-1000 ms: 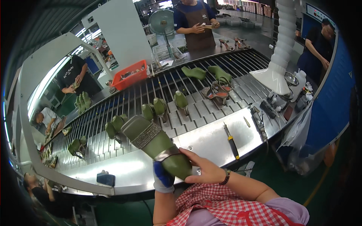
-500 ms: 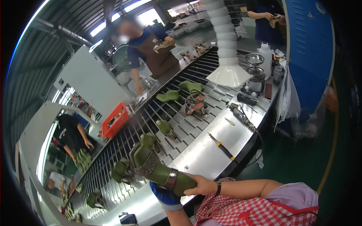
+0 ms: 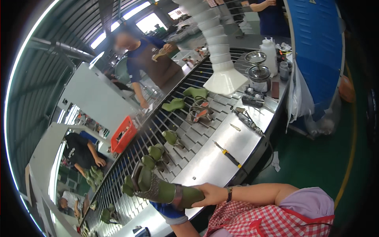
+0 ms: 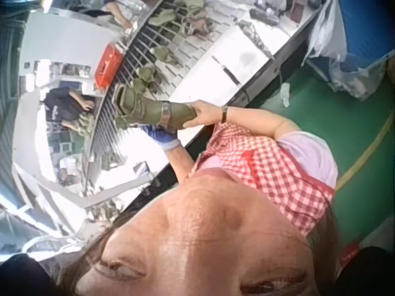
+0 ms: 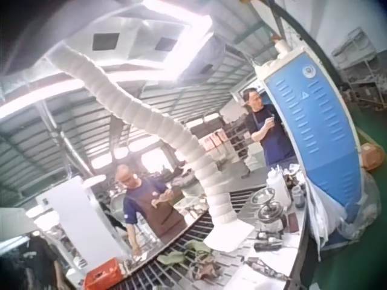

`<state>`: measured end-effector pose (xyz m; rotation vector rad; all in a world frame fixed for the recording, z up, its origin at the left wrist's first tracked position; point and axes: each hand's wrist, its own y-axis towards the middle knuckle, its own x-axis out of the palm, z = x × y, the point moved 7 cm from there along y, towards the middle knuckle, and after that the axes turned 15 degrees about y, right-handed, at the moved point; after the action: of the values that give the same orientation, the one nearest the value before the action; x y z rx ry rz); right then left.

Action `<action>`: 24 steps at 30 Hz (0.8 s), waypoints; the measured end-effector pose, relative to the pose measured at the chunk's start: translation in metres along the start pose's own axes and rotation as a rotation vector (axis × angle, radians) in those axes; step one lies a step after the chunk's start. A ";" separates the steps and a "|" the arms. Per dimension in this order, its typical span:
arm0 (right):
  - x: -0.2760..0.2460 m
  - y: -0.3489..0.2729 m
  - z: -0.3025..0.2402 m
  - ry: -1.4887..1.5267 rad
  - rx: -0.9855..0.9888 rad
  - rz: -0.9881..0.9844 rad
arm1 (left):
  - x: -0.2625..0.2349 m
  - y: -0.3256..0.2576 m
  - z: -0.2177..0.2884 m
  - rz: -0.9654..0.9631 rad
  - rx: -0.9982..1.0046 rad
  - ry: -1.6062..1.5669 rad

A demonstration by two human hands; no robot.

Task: The person assembles green high-heeled shoes on a factory assembly line. They pick up shoe uppers from the conveyor, attach them to the heel components, and use a screwdriver to tighten screws on the heel. The person also uses a cloth to wipe the shoes and inspects the assembly before placing the finished shoes back on the line.

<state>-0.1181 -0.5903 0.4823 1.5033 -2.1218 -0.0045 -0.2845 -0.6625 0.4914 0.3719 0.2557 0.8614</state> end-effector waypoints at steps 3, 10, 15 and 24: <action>-0.012 -0.006 0.013 0.084 0.212 -0.052 | 0.005 -0.008 0.041 0.027 0.048 0.187; -0.002 -0.009 0.039 0.470 0.186 -0.047 | 0.003 -0.005 0.013 -0.226 0.088 -0.825; 0.008 -0.008 0.044 0.566 0.219 -0.095 | 0.002 -0.010 0.005 0.065 -0.334 -0.761; 0.026 -0.075 0.097 0.552 0.708 -0.091 | -0.122 0.059 -0.050 0.401 -0.355 -0.586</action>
<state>-0.0992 -0.6698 0.3876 1.7005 -1.6590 1.0956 -0.4202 -0.7112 0.4789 0.3304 -0.5264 1.1252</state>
